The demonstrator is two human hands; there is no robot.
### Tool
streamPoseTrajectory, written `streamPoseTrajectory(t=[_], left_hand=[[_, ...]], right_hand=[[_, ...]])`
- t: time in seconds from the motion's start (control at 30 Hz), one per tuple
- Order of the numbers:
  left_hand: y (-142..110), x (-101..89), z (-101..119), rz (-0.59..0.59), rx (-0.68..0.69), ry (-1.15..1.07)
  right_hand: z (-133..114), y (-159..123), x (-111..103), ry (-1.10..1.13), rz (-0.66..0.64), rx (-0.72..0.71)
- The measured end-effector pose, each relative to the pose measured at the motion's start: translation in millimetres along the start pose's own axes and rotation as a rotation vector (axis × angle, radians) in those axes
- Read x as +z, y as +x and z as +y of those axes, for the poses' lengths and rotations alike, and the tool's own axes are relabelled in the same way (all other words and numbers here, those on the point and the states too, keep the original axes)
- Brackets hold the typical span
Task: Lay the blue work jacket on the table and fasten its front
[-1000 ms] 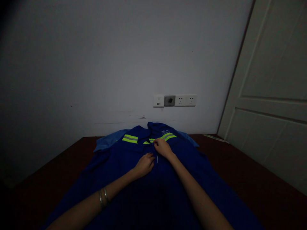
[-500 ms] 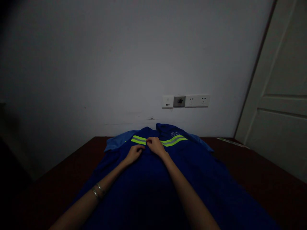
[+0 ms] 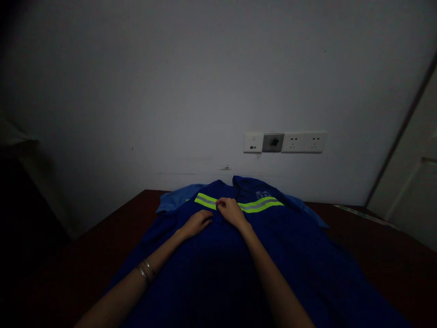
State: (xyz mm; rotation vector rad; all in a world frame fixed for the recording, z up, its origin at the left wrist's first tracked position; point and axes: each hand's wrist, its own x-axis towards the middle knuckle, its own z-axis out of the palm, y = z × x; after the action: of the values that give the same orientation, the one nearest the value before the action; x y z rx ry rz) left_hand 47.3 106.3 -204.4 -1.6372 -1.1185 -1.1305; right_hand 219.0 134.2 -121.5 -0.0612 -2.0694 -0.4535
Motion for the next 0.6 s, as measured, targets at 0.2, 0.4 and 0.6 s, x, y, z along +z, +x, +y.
streamPoseTrajectory(t=[0.2,0.4,0.6], left_hand=[[2,8.0,-3,0.087,-0.01,-0.024],[10,9.2,-2,0.138,-0.209,-0.112],[25,5.2,-8,0.155,-0.315,-0.097]], right_hand=[[9,2,-4,0.03,0.019,0.011],[4,5,-7,0.266,0.032,0.067],[-3,6,-14,0.401,0.033,0.091]])
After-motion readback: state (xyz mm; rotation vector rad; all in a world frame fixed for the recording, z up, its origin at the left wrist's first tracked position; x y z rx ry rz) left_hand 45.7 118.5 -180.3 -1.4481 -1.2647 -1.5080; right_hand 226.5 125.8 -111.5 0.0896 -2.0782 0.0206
